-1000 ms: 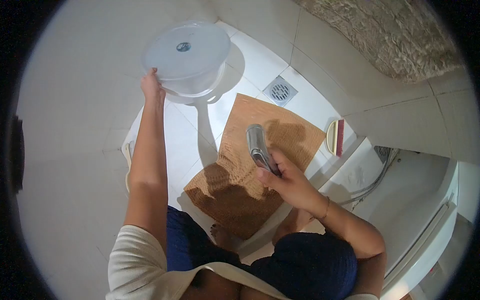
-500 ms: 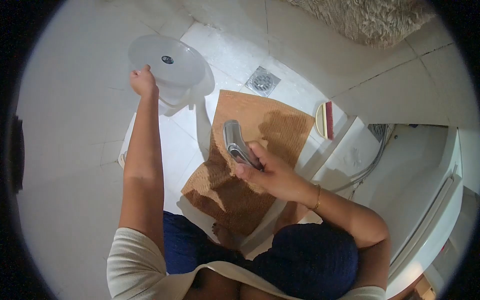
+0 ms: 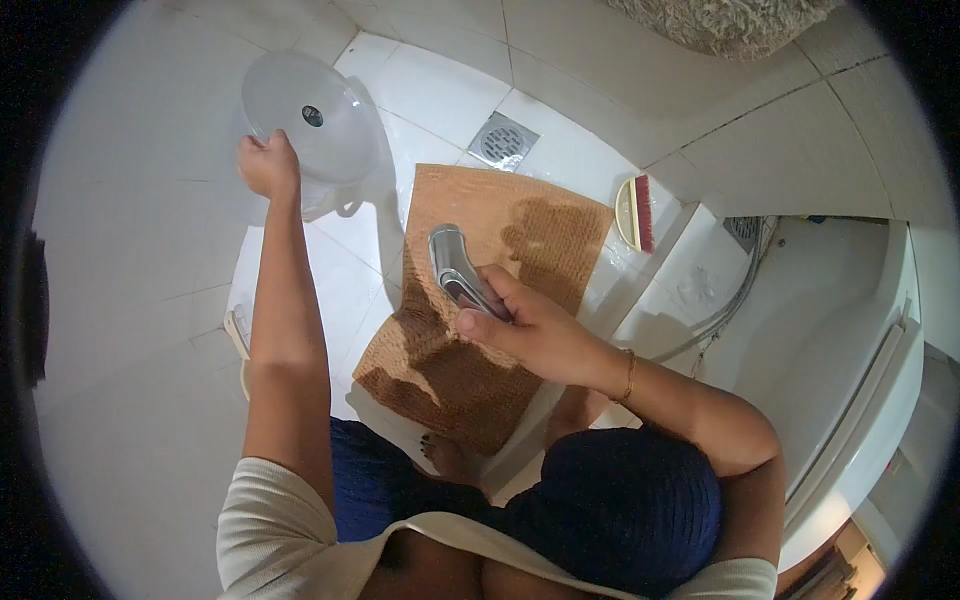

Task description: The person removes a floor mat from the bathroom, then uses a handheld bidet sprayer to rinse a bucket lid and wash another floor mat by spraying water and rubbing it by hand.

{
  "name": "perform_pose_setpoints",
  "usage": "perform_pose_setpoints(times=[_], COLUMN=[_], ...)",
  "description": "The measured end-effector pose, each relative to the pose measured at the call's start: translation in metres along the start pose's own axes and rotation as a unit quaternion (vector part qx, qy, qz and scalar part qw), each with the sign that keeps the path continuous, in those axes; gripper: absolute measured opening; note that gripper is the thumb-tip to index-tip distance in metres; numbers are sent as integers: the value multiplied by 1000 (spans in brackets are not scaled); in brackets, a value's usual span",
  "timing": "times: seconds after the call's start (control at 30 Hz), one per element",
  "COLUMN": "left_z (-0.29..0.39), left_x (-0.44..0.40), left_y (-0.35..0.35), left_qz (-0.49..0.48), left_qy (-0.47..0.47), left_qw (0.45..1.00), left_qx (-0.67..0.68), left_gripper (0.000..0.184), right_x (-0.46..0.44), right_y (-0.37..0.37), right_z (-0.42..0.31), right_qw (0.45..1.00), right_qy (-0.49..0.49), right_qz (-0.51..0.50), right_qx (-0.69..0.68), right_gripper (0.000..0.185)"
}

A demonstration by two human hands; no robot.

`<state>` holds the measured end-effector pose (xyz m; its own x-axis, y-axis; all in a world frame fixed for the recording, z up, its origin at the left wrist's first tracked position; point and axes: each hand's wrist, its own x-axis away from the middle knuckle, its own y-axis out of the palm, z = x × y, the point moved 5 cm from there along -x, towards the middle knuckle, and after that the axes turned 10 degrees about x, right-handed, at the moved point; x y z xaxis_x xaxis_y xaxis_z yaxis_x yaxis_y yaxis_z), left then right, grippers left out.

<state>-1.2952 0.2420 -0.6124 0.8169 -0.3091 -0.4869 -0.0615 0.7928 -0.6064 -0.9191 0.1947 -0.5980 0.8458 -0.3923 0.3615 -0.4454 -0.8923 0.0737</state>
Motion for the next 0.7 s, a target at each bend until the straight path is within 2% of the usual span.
perform_pose_setpoints(times=[0.03,0.1,0.23,0.3,0.33,0.4,0.47,0.5,0.57,0.7], left_z=[-2,1,-17,-25,-33,-66,-80,-81,-91,-97], left_x=[0,0,-9,-12,-14,-17,-13,-11,-7,2], left_y=[0,-3,-9,-22,-27,-48,-76,-90,-111,-147], left_qz=[0,20,7,57,56,42,61,62,51,66], left_qy=[-1,78,43,83,84,-35,-95,-93,-180,-179], left_qw=[1000,997,999,994,994,988,961,961,941,942], left_qx=[-1,-5,8,30,30,143,252,252,283,275], left_gripper=[18,18,17,18,18,20,22,22,24,25], right_x=[-1,-4,-6,-5,-5,-2,3,5,6,7], right_y=[0,1,-3,-6,-8,-6,0,1,6,15], right_z=[0,0,-2,-7,-14,-22,-29,-30,-35,-45], right_qw=[1000,1000,1000,1000,1000,998,990,989,980,961], right_qy=[-4,-9,13,19,-18,-59,-124,-126,-144,-154], right_qz=[2,0,-9,-18,-21,-23,-49,-49,-67,-113], right_qx=[-8,-18,-13,-8,2,16,54,55,123,198], right_gripper=[37,37,35,36,37,40,49,49,54,63])
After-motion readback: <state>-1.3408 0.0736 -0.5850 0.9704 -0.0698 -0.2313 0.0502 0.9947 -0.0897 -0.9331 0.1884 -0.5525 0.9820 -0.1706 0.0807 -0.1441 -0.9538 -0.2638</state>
